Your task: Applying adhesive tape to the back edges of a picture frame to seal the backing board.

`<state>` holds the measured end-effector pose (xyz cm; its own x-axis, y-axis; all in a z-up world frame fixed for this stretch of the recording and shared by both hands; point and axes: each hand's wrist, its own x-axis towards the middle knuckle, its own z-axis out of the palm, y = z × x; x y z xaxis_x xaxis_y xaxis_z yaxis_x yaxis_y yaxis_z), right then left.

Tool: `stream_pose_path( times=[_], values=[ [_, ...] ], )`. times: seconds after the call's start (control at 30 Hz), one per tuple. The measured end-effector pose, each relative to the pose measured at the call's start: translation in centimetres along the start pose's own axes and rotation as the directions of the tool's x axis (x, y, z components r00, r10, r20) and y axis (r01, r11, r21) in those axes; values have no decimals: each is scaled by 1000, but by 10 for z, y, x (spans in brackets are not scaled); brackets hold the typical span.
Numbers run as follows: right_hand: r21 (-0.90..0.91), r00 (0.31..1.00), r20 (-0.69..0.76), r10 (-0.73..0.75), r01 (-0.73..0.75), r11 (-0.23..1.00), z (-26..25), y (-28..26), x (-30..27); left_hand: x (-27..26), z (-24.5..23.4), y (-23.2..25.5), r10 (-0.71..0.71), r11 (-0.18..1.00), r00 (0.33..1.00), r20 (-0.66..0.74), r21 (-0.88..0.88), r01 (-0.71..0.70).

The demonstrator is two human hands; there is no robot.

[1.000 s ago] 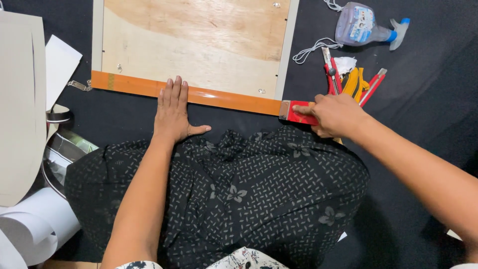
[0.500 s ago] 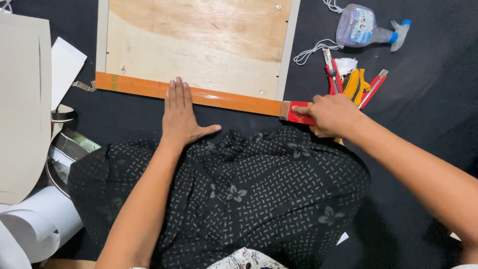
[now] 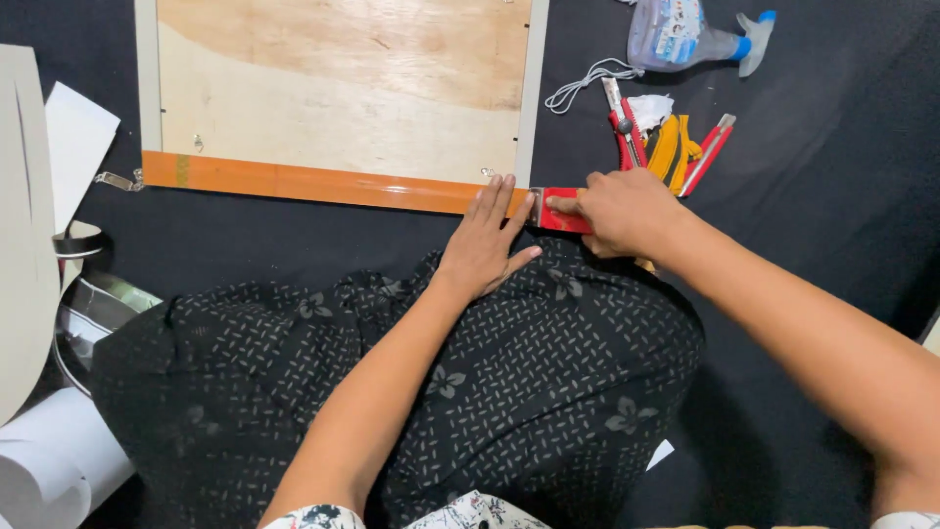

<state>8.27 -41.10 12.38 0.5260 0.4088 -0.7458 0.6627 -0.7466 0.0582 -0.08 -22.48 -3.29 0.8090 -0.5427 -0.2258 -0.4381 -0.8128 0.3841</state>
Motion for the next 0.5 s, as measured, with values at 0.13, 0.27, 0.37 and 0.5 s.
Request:
stream_pose_path(
  times=[0.13, 0.27, 0.37, 0.5],
  values=[
    [24, 999, 34, 28, -29, 999, -9, -1, -5, 1, 4, 1, 9, 1000, 1000, -4, 6, -9],
    [25, 997, 62, 53, -55, 998, -19, -3, -7, 4, 11, -1, -22, 998, 1000, 21, 55, 21],
    [20, 997, 64, 36, -37, 999, -14, -3, -3, 5, 10, 1, -33, 998, 999, 27, 56, 31],
    [4, 997, 66, 41, -42, 999, -16, -7, -2, 4, 8, 1, -39, 997, 999, 36, 60, 37]
  ],
)
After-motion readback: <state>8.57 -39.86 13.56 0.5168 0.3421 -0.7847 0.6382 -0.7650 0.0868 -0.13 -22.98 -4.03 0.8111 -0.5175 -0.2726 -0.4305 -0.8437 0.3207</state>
